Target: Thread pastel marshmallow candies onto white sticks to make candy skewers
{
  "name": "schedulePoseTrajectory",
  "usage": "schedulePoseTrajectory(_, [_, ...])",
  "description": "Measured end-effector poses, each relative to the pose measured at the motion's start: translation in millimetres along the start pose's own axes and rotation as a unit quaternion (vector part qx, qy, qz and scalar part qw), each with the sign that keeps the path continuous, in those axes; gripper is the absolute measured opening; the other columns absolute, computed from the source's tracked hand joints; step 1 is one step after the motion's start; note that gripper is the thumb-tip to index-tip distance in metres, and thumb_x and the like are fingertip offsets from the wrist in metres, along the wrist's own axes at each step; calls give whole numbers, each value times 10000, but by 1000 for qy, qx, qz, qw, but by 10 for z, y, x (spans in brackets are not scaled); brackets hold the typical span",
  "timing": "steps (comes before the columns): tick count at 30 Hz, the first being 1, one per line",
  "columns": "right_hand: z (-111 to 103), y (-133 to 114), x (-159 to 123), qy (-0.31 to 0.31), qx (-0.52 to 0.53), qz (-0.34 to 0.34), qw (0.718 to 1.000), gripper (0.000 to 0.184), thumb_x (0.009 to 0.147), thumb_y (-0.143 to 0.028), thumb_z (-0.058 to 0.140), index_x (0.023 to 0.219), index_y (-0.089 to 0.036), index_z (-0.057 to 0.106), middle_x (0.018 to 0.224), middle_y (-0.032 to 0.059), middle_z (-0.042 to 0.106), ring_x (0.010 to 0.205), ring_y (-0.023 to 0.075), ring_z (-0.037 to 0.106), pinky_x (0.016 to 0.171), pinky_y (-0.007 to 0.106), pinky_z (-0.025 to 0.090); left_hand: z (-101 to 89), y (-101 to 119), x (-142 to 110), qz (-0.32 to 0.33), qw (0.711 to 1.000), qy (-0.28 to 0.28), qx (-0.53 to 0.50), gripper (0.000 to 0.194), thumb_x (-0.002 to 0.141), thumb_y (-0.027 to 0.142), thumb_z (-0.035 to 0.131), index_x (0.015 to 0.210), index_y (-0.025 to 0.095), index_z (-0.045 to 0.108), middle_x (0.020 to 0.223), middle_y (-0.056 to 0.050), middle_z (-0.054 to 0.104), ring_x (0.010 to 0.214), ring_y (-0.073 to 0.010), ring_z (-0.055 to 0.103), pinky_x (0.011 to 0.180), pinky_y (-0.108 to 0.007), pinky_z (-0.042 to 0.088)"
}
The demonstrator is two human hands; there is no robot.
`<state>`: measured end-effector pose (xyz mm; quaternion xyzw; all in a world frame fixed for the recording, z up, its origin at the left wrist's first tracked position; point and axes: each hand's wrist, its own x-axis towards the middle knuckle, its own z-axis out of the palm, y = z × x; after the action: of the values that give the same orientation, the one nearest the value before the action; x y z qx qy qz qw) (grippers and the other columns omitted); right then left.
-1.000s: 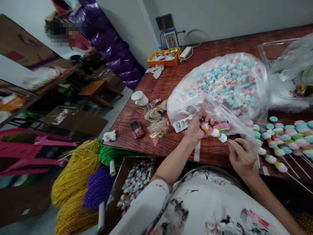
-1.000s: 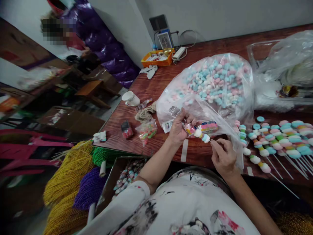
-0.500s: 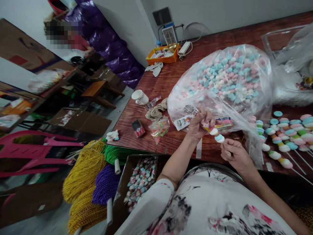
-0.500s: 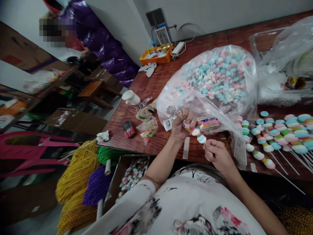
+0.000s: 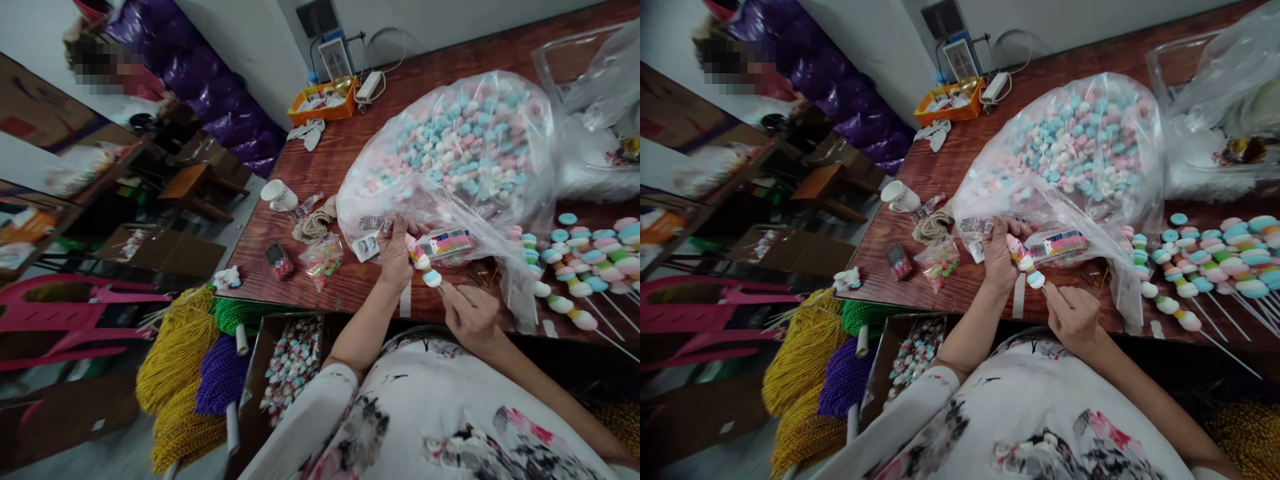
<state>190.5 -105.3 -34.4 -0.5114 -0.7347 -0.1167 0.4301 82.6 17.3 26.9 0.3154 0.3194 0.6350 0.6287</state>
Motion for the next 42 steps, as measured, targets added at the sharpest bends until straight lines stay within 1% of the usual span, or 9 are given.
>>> schedulePoseTrajectory(7, [-9,11,36,-29,160,177,971,95,866,-170,575,890,-182,666,626,3,612,570,114,522,576,260,378,-84,56,-11,-91,995,-30,-11,594,858,705,448,602,172,501,596,9,527,609,-115,572,814,-353,547])
schedulePoseTrajectory(13, [34,115,97,-132,553,472,674,244,837,-376,610,691,-183,582,495,-57,416,435,66,303,437,231,218,-205,70,-41,-225,970,-88,-27,575,880,704,391,639,185,443,557,23,466,525,-124,543,704,-349,557])
schedulePoseTrajectory(15, [40,85,112,-176,589,462,639,272,824,-398,611,668,-181,562,478,-62,402,412,59,273,423,233,192,-229,49,-59,-243,963,-118,-13,586,852,731,415,637,187,435,524,28,440,508,-133,547,653,-335,551])
schedulePoseTrajectory(22, [-55,155,50,-48,185,229,954,126,877,-229,557,879,-189,676,706,22,646,622,125,557,614,263,417,-247,41,-51,-218,963,-157,-35,555,670,725,679,764,187,577,680,-16,628,759,-218,689,715,-354,547])
schedulePoseTrajectory(26, [-55,290,8,-20,31,100,994,156,846,-156,577,931,-185,704,638,26,628,591,136,558,593,276,400,-218,39,11,-195,974,-95,-62,410,708,574,745,731,192,598,737,4,652,798,-200,687,795,-380,552])
schedulePoseTrajectory(30, [-13,241,24,17,79,134,988,140,842,-150,596,929,-177,703,681,40,658,623,143,581,629,279,430,-166,-30,-16,-178,978,-86,-70,425,776,480,724,598,168,498,624,27,552,731,-154,663,830,-366,555])
schedulePoseTrajectory(33, [27,167,51,-7,239,286,928,95,862,-230,600,875,-193,686,671,12,640,609,130,562,610,269,431,-146,-81,-80,-151,984,-82,-44,489,761,539,717,587,164,457,627,29,536,696,-135,648,792,-337,558])
schedulePoseTrajectory(39, [142,145,138,-122,570,485,651,227,803,-364,667,697,-179,591,495,-55,452,438,63,342,444,225,241,-171,-150,-180,-182,969,-158,50,557,635,665,750,640,172,489,591,32,533,651,-150,647,719,-321,549])
schedulePoseTrajectory(42, [218,159,221,-123,594,512,608,247,742,-368,709,681,-187,552,481,-62,446,411,56,307,416,221,176,-162,-189,-209,-196,965,-170,47,551,631,632,772,651,181,456,587,40,543,666,-151,654,719,-313,543])
